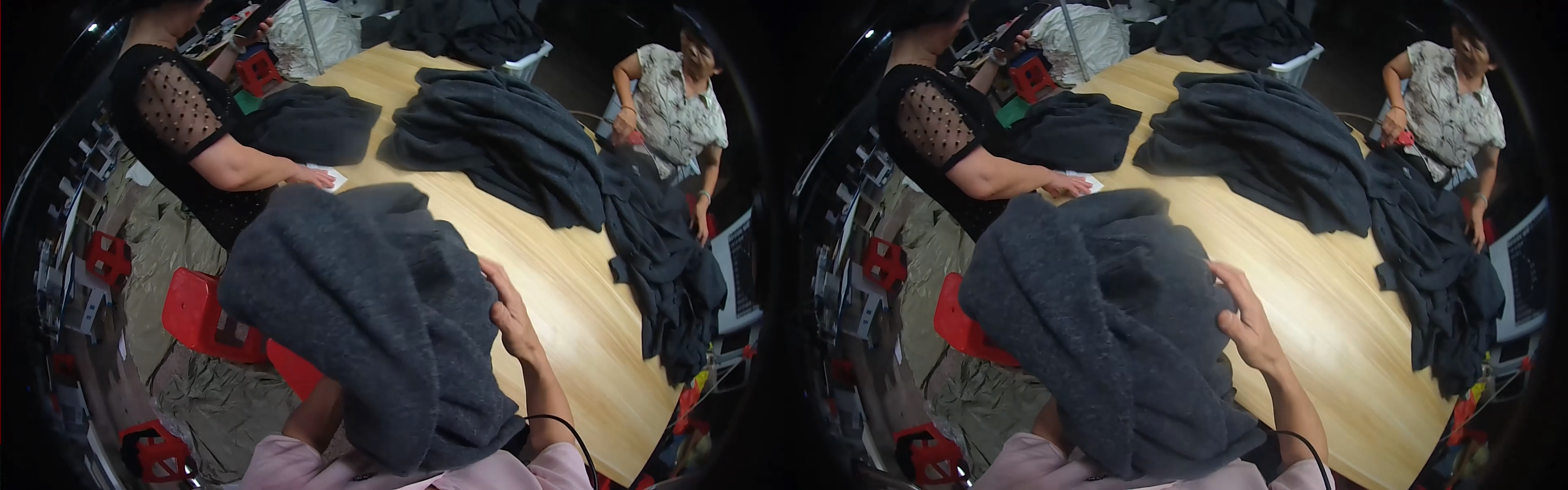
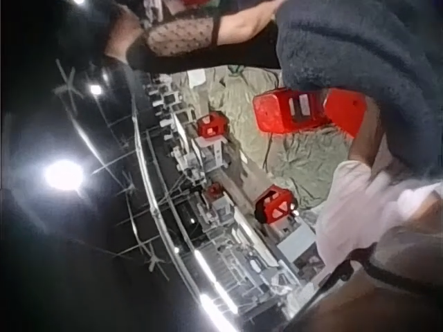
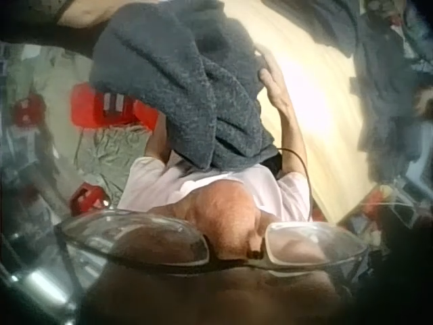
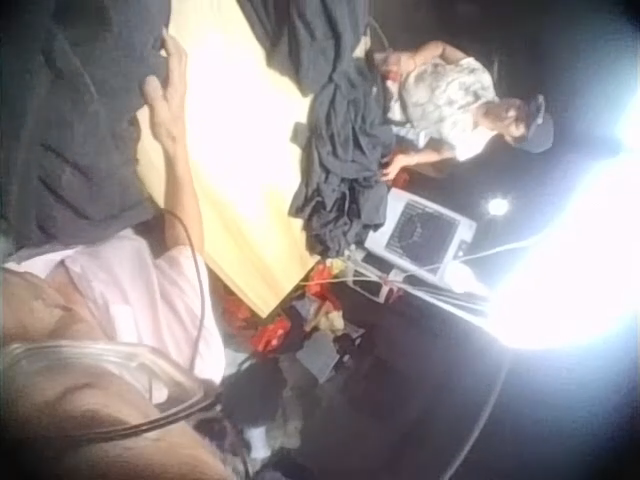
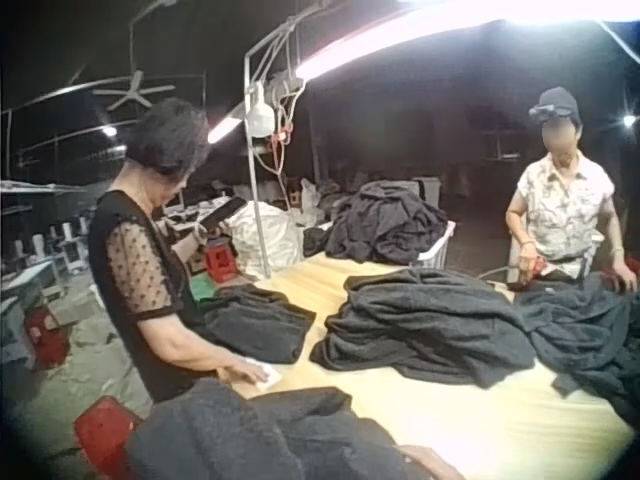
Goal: Buttoning and arranging dark gray knitted sweaters on a wooden table in a workshop environment.
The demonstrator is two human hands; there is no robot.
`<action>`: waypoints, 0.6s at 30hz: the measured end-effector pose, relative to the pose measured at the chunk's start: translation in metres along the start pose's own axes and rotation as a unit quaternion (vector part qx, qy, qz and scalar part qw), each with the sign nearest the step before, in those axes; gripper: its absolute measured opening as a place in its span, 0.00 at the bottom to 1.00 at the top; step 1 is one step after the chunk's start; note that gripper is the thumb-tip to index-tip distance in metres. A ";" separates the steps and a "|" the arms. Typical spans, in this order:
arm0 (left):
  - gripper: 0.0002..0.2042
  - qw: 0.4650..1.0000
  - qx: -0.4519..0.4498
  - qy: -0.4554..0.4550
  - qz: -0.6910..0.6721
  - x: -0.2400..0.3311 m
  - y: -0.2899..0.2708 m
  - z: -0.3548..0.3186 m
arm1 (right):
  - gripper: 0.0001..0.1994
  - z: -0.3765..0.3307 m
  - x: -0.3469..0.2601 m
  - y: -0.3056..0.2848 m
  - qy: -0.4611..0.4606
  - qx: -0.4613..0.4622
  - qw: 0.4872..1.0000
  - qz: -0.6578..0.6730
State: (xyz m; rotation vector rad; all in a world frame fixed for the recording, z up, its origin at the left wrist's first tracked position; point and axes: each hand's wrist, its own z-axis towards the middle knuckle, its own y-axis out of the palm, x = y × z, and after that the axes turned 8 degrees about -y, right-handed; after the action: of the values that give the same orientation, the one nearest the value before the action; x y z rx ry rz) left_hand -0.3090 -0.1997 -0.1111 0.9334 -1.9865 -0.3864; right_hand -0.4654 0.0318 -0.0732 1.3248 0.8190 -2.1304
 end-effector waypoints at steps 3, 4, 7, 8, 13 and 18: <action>0.58 0.996 0.054 0.045 -0.048 0.020 -0.006 -0.005 | 0.44 -0.017 0.018 0.019 0.129 0.051 0.984 0.111; 0.52 0.980 -0.011 0.152 0.124 0.051 0.033 -0.011 | 0.43 0.018 0.023 0.036 0.124 0.032 0.987 0.102; 0.41 0.945 -0.095 0.242 0.197 0.118 0.113 0.003 | 0.40 0.027 0.038 0.032 0.111 -0.001 0.993 0.046; 0.41 0.934 -0.092 0.257 0.228 0.134 0.129 0.014 | 0.40 0.031 0.046 0.026 0.110 -0.007 0.994 0.026; 0.39 0.835 -0.107 0.414 0.345 0.240 0.167 0.090 | 0.36 0.134 0.064 0.035 0.119 -0.045 0.991 -0.050; 0.18 0.787 0.002 0.373 0.492 0.362 0.221 0.146 | 0.32 0.282 0.082 0.032 0.147 -0.049 0.976 -0.151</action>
State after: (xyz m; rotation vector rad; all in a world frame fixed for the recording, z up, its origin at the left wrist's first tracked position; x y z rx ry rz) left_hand -0.6502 -0.3310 0.1481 -0.0856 -1.4361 0.5225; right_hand -0.6490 -0.1992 -0.0579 1.5698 1.3037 -2.1065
